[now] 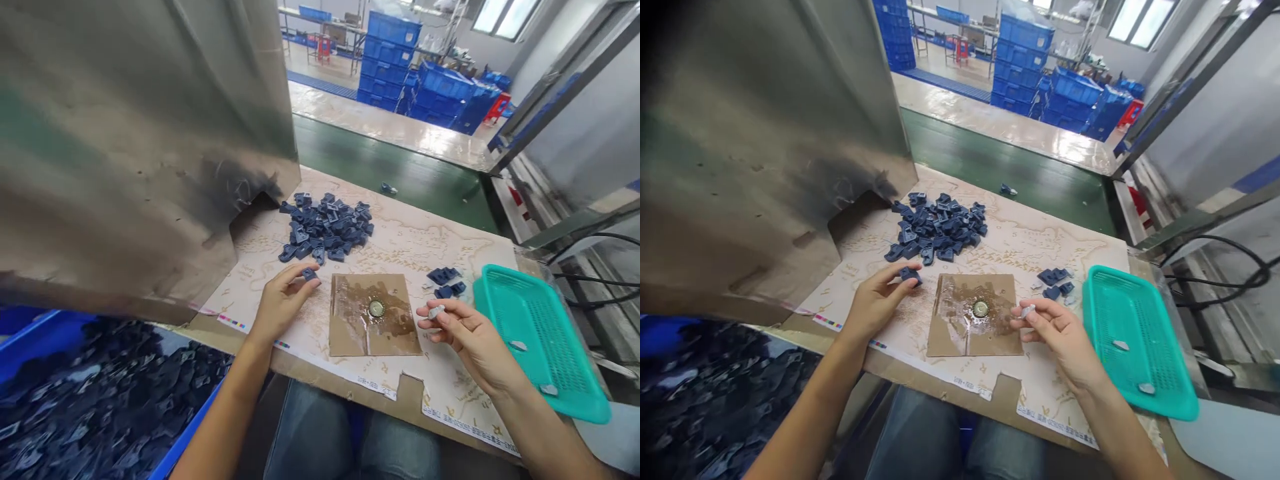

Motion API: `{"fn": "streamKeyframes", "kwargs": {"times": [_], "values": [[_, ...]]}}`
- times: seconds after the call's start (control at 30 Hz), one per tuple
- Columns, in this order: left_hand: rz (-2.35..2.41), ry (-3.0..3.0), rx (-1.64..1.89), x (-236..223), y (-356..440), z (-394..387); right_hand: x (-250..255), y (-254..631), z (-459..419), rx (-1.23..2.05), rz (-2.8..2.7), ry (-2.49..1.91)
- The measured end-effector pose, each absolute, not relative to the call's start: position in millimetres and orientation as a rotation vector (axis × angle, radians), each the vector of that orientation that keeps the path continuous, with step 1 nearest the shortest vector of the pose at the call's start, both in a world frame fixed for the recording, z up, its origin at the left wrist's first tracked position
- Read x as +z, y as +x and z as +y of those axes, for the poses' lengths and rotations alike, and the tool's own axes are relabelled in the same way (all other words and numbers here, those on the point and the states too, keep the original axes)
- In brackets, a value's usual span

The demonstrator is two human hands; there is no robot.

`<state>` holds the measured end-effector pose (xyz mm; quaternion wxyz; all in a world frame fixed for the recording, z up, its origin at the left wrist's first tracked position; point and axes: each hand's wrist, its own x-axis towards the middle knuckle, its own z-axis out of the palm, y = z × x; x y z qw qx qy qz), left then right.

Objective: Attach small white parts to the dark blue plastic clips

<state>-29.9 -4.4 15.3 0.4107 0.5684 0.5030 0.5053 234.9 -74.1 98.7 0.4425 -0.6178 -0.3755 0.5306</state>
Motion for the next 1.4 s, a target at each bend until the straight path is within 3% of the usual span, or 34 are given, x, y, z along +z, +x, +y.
{"fn": "streamKeyframes", "kwargs": {"times": [0.5,0.83,1.13,1.4], "values": [[0.976,1.557,1.252,16,-35,-4,43,208,-37,0.831,-1.570,-1.612],[1.060,1.746,1.224,18,-36,-5,44,219,-39,0.830,-1.727,-1.430],[1.147,1.687,0.950,25,-33,-9,51,222,-39,0.226,-2.330,-1.202],[1.050,1.872,0.865,27,-31,-16,55,215,-38,-0.030,-2.565,-1.157]]}}
